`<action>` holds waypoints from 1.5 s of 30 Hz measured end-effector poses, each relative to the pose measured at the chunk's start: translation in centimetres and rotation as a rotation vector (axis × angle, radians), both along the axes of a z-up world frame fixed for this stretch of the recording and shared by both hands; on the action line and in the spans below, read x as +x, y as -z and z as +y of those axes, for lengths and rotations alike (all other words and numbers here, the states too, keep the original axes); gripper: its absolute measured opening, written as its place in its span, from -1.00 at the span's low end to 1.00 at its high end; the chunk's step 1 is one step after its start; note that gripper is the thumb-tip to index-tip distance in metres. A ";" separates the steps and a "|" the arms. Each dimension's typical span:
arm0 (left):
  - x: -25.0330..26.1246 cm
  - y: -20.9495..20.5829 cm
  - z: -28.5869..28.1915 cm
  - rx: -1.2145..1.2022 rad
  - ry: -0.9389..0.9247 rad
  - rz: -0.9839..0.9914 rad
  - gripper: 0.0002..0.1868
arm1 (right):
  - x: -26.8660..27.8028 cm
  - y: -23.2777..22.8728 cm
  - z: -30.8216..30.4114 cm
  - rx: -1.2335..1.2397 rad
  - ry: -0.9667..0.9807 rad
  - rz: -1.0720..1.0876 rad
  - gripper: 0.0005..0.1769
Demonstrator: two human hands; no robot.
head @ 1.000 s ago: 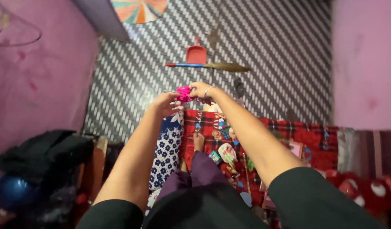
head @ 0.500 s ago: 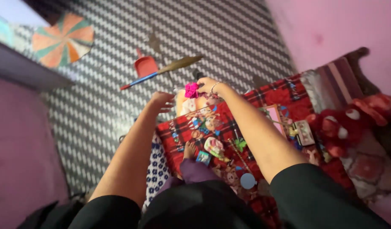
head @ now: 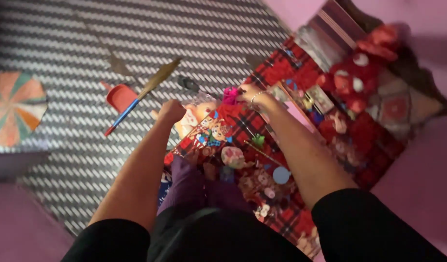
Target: Sweeping the floor and a wall ledge in a bedroom using a broom.
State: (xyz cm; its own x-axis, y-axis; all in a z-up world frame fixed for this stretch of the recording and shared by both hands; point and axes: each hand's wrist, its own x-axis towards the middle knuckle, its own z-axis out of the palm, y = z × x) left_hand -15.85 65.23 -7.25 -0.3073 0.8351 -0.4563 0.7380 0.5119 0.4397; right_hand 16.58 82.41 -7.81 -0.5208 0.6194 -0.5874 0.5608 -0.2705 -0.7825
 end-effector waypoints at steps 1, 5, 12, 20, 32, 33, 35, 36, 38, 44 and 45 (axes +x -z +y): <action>0.0 2.8 0.9 -0.003 0.039 0.001 -0.65 | 1.7 -0.6 -0.9 -0.003 0.039 0.001 -0.61; 2.3 8.1 4.0 -0.015 0.376 0.090 -0.63 | 9.4 4.4 -3.0 0.137 0.065 -0.124 -0.46; 7.1 12.8 6.1 0.001 0.602 -0.032 -0.51 | 12.7 -1.5 -8.6 0.060 0.163 -0.490 -0.42; 10.3 11.4 11.0 -0.274 0.782 0.063 -0.31 | 15.0 5.8 -11.9 0.151 0.420 -0.328 -0.30; 14.9 6.9 13.0 -0.402 1.115 0.218 -0.49 | 17.2 10.0 -22.8 0.044 0.701 -0.329 -0.41; 16.0 8.2 12.7 -0.413 1.135 0.232 -0.51 | 18.0 11.4 -24.1 0.107 0.662 -0.418 -0.38; 16.2 12.4 13.0 -0.336 1.204 0.175 -0.49 | 18.2 10.3 -25.9 0.076 0.676 -0.416 -0.37; 16.2 14.5 12.8 -0.257 1.244 0.107 -0.47 | 18.3 9.7 -26.9 0.054 0.663 -0.415 -0.36; 17.5 12.4 11.9 -0.255 1.260 0.113 -0.47 | 18.3 9.3 -28.7 -0.064 0.760 -0.399 -0.34; 18.9 13.0 10.1 -0.313 1.307 0.159 -0.52 | 18.1 10.6 -34.1 -0.153 0.938 -0.378 -0.38; 19.4 13.4 9.8 -0.340 1.300 0.184 -0.52 | 17.3 9.4 -34.7 -0.259 1.165 -0.214 -0.40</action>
